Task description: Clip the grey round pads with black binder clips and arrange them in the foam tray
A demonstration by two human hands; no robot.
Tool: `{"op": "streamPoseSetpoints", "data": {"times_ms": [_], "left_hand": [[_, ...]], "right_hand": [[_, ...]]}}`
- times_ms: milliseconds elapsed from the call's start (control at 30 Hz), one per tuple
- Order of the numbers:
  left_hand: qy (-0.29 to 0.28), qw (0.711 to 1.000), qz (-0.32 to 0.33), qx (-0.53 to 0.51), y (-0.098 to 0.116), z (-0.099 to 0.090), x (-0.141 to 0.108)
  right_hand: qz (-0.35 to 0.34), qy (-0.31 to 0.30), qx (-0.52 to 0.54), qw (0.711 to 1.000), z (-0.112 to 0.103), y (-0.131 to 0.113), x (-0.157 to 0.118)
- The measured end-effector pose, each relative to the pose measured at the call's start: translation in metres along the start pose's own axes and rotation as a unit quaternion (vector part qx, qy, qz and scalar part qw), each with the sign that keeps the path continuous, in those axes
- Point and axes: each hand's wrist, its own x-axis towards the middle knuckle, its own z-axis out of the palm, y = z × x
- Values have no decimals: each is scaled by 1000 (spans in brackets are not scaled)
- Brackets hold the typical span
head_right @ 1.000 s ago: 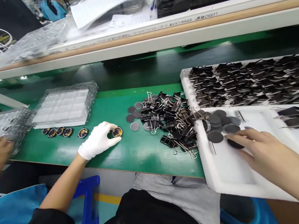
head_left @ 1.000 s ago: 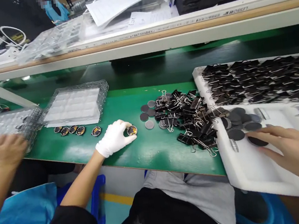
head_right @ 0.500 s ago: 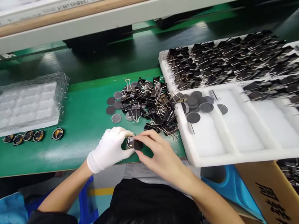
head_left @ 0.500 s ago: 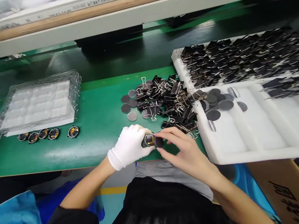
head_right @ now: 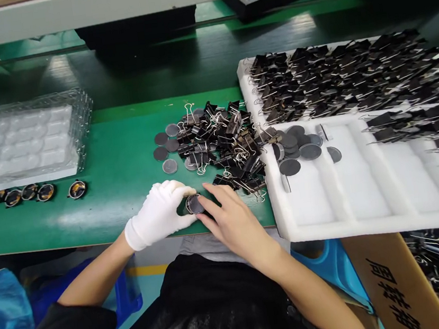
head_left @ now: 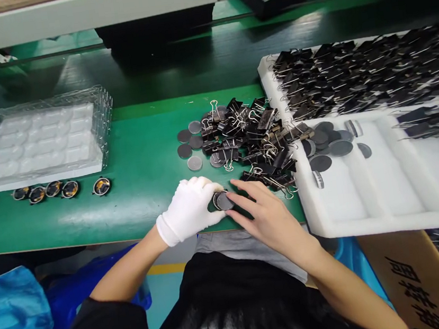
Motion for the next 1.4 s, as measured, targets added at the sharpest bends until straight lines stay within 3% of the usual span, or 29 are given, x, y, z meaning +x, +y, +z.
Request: {"op": "streamPoseSetpoints", "data": {"times_ms": [200,333,400,467,533,700,900,1033,1133,1200,1333,1400], "left_hand": [[-22,1000,-4,9,0,-6,-1],[-59,998,12,-27,-5,-26,3],[-28,999,-20,-22,-4,-37,13],[39,997,-62,36,2,-44,30],[70,987,-79,118,12,-47,50],[-7,971,-65,230,25,-46,76],[-24,965,-101,241,14,-39,69],[-10,976,-100,193,10,-28,55],[23,986,-120,117,1,-31,36],[-3,992,-114,49,-10,-39,22],[-177,983,-35,-22,-40,-62,8],[-197,980,4,-18,-48,-70,8]], "right_hand": [[38,-9,-32,999,5,-10,0],[100,15,4,995,12,-19,0],[117,33,4,993,16,-23,0],[124,48,-13,991,22,-26,0],[130,52,-32,990,26,-29,2],[125,51,-20,991,26,-28,2],[109,59,-22,992,20,-25,-8],[98,48,-16,994,19,-25,-9],[82,47,-9,995,16,-23,-10],[64,40,2,997,12,-20,-12],[27,8,55,998,4,-10,-14],[13,-16,71,997,0,-6,-12]]}}
